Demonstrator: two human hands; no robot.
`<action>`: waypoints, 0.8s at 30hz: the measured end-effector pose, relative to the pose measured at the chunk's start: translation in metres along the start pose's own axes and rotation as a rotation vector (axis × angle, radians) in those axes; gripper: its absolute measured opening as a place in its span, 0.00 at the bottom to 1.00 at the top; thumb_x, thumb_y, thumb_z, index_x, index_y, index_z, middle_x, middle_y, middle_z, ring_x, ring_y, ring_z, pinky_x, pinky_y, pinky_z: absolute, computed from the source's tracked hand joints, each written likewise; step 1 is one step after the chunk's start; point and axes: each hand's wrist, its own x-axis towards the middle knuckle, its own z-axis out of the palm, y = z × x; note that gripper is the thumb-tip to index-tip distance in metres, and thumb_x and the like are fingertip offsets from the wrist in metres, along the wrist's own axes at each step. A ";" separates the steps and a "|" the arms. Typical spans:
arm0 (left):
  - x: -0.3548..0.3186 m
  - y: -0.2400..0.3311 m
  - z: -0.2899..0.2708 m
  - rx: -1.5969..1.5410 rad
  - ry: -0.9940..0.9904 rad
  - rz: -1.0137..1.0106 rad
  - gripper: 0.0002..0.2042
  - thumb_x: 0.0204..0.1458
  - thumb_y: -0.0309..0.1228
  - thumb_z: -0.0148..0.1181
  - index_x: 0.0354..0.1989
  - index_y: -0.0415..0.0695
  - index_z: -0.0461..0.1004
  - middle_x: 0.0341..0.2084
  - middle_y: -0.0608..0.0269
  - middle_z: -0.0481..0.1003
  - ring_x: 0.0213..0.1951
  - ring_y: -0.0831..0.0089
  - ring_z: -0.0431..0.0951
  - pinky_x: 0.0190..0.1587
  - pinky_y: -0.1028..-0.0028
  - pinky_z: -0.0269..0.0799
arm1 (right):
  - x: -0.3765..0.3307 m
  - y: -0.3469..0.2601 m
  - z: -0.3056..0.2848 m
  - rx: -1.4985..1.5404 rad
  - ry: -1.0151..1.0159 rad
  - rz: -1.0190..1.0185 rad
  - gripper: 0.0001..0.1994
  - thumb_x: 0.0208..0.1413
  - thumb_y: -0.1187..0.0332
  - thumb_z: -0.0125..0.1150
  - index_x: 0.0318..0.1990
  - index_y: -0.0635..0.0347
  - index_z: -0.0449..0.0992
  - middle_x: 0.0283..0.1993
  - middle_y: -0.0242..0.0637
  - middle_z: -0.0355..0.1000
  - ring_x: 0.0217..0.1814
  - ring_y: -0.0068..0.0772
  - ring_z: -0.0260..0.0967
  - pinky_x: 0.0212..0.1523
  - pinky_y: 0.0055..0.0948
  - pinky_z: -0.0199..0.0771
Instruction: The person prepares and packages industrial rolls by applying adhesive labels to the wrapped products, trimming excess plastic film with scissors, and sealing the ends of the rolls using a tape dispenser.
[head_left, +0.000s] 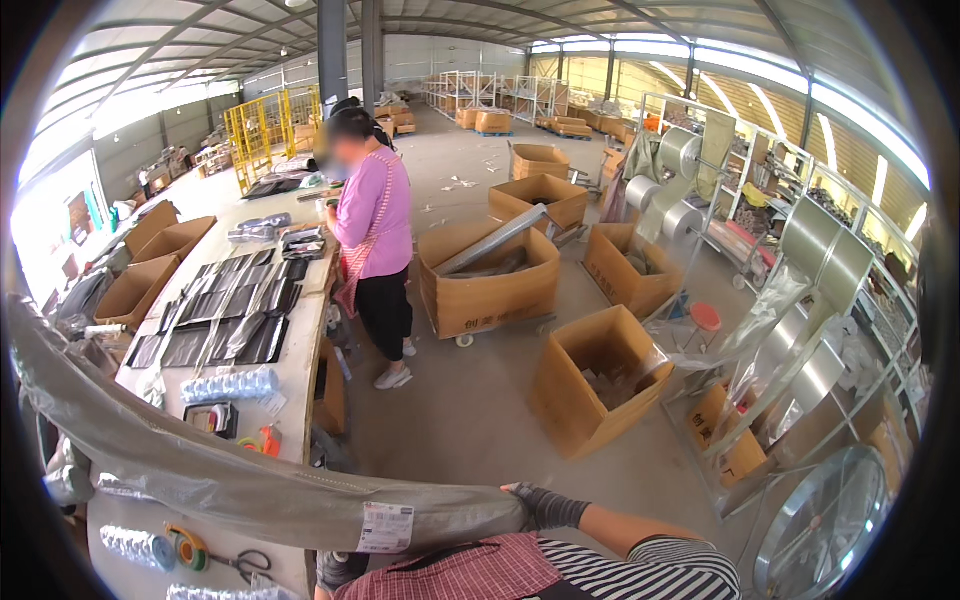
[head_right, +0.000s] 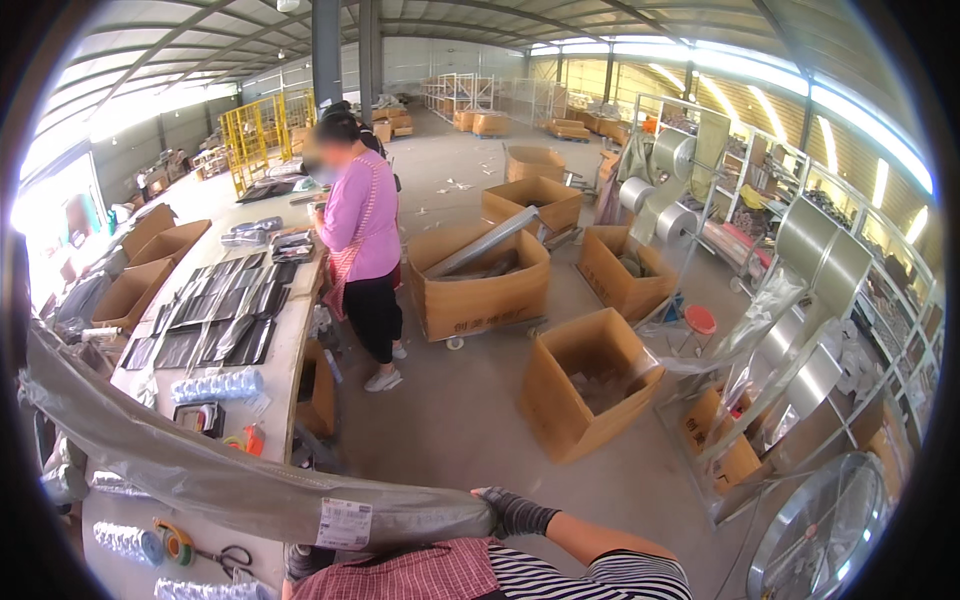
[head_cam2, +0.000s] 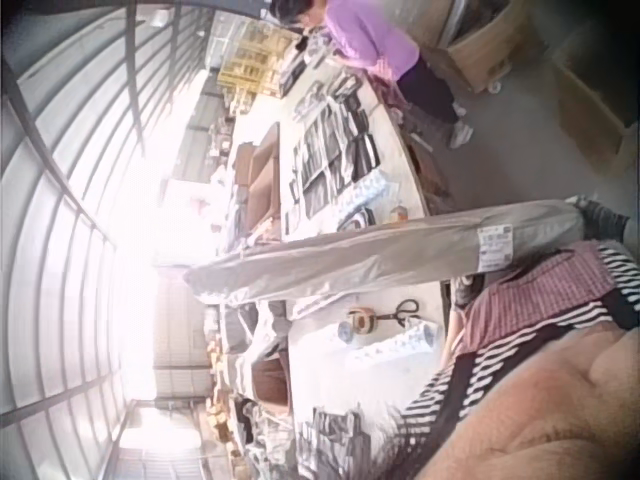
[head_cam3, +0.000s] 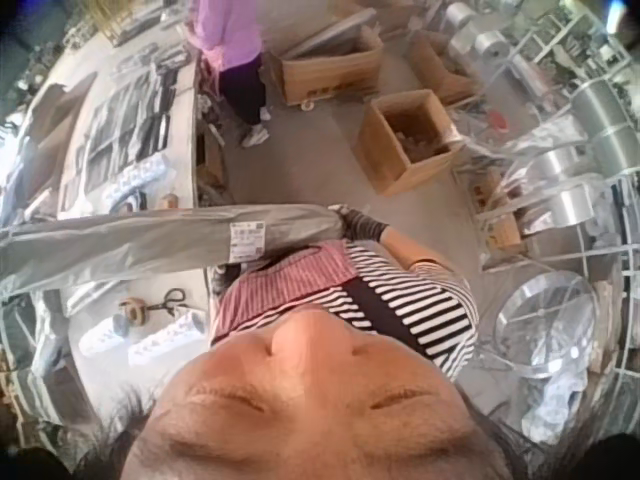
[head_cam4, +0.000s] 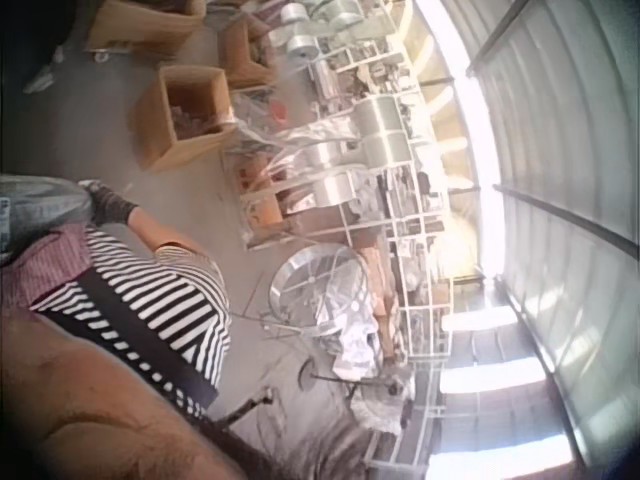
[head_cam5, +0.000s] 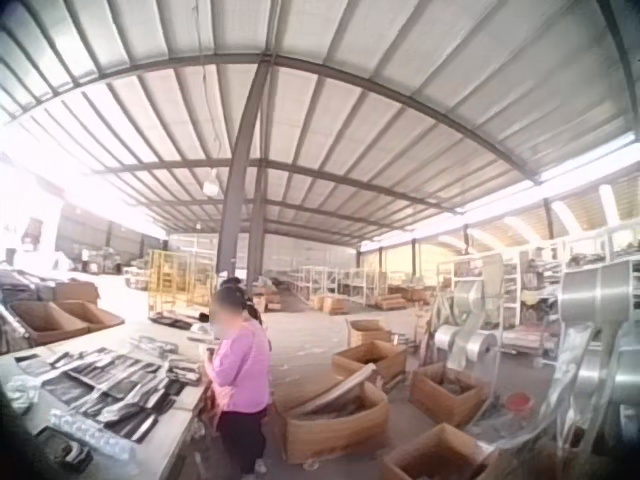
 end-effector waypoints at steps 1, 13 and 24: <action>0.017 0.000 -0.005 0.177 -0.016 0.053 0.23 0.49 0.40 0.66 0.51 0.43 0.72 0.45 0.56 0.76 0.46 0.54 0.76 0.49 0.60 0.71 | 0.009 -0.008 0.001 -0.001 0.002 -0.018 0.16 0.59 0.50 0.56 0.48 0.47 0.72 0.43 0.33 0.73 0.43 0.33 0.72 0.41 0.47 0.78; 0.280 -0.057 0.019 0.688 -0.604 0.580 0.15 0.54 0.36 0.58 0.47 0.44 0.74 0.41 0.55 0.77 0.44 0.54 0.77 0.46 0.61 0.72 | 0.131 -0.033 -0.107 -0.865 0.332 -0.904 0.35 0.45 0.62 0.72 0.60 0.58 0.62 0.53 0.43 0.68 0.55 0.36 0.67 0.56 0.33 0.67; 0.534 -0.123 0.232 -0.428 -0.772 -0.382 0.39 0.44 0.44 0.73 0.61 0.36 0.64 0.55 0.56 0.71 0.58 0.63 0.68 0.62 0.66 0.61 | 0.223 -0.306 -0.211 -0.035 0.315 -0.437 0.25 0.52 0.57 0.66 0.54 0.57 0.66 0.47 0.38 0.70 0.48 0.30 0.69 0.48 0.29 0.70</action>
